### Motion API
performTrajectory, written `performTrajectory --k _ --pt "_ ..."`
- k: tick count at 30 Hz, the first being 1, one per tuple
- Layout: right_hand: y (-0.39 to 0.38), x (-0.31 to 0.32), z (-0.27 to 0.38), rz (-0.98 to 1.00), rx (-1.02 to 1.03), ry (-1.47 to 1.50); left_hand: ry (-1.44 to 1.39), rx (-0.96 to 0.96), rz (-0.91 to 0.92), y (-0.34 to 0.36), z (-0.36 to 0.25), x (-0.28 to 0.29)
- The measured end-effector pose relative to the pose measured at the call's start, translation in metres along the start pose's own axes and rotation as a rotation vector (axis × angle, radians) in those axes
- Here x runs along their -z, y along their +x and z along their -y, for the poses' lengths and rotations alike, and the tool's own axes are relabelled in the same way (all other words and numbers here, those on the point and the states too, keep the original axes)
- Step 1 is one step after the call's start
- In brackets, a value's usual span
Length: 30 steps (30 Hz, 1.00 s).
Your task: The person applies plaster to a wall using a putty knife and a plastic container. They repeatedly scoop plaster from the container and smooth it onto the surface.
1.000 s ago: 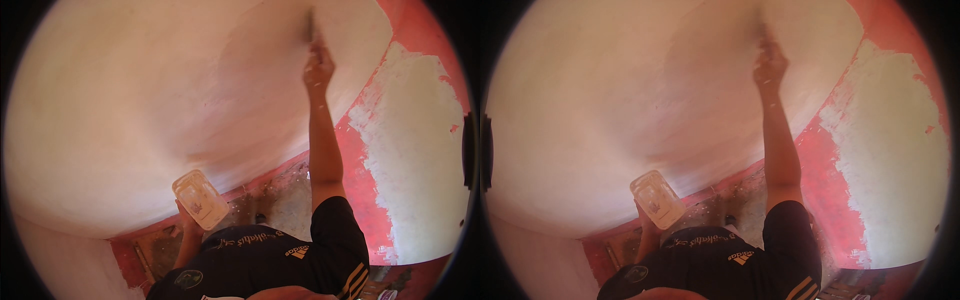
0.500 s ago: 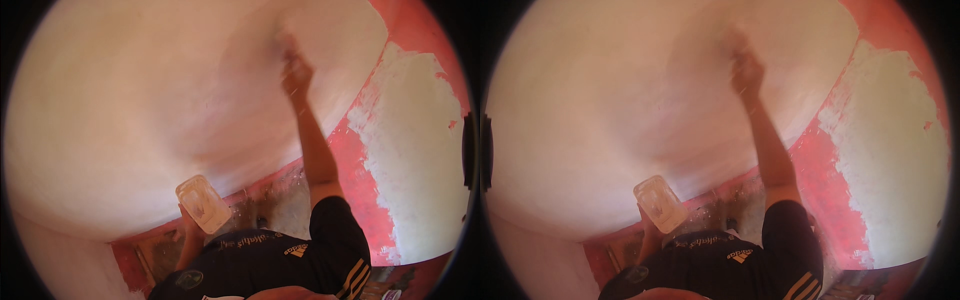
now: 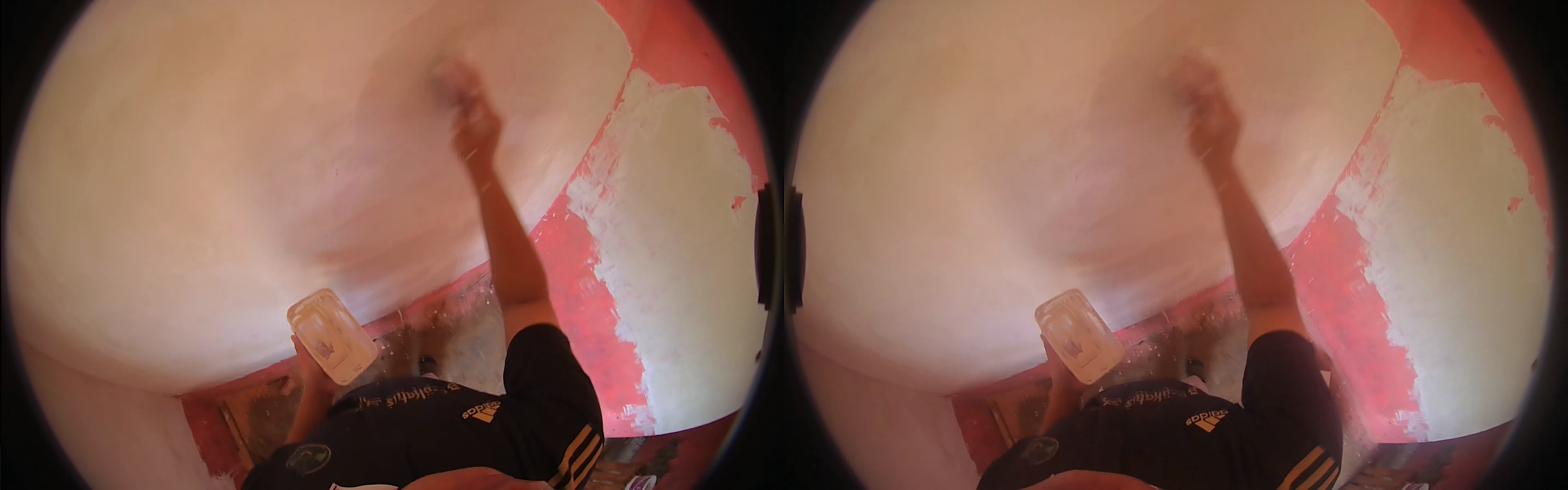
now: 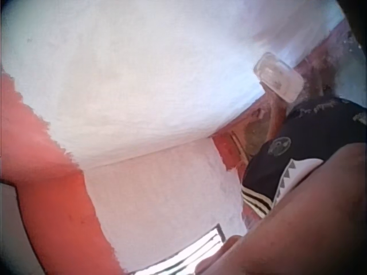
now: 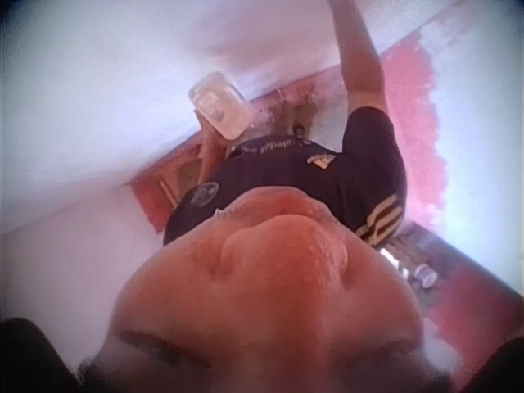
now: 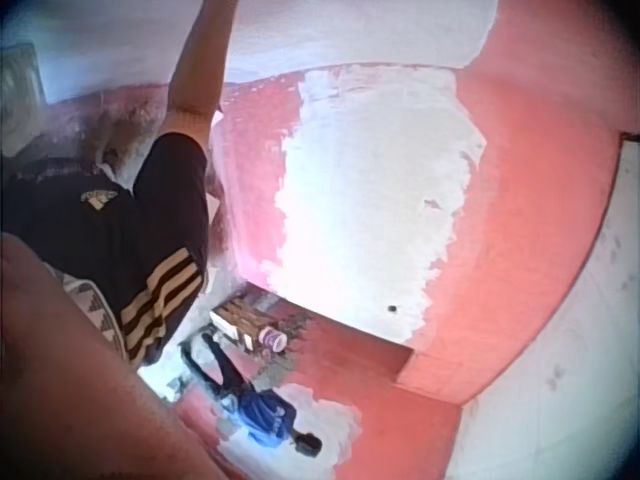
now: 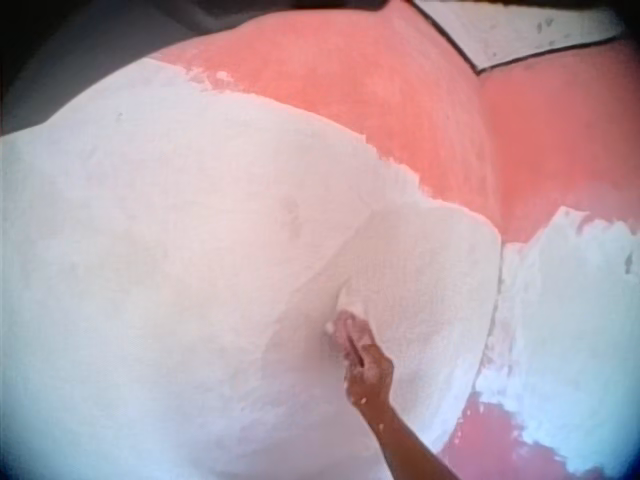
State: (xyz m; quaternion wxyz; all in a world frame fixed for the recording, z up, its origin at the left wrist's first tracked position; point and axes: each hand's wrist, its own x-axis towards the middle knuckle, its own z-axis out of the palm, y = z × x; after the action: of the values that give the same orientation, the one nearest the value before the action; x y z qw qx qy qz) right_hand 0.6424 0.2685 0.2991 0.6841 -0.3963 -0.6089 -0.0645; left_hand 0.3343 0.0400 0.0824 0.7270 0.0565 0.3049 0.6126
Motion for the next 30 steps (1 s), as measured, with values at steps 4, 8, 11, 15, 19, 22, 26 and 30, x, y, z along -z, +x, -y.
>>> performTrajectory --k 4,8,11,15,19,22,26,30 --pt "-0.102 -0.033 0.042 0.441 0.229 0.061 0.019 0.034 0.176 -0.01 -0.006 -0.009" --pt "-0.064 0.024 0.03 0.167 -0.203 0.329 0.047 -0.009 0.141 -0.009 -0.005 -0.016" --pt "0.027 0.071 -0.005 -0.249 -0.183 0.488 0.032 -0.064 0.104 -0.005 0.001 -0.016" --pt "0.023 0.031 -0.007 -0.208 -0.276 0.227 0.026 -0.031 -0.019 -0.006 0.007 -0.014" --pt "-0.112 -0.047 0.03 0.153 0.094 0.429 0.069 -0.132 0.058 -0.007 0.013 -0.018" --pt "-0.154 -0.025 0.029 0.399 0.152 0.091 0.162 -0.203 0.084 -0.01 0.02 -0.027" --pt "-0.074 0.036 -0.014 -0.134 -0.275 0.516 0.053 -0.233 0.027 -0.012 0.029 -0.042" --pt "-0.023 0.035 -0.021 -0.231 -0.209 0.344 0.016 -0.249 -0.035 -0.012 0.028 -0.043"
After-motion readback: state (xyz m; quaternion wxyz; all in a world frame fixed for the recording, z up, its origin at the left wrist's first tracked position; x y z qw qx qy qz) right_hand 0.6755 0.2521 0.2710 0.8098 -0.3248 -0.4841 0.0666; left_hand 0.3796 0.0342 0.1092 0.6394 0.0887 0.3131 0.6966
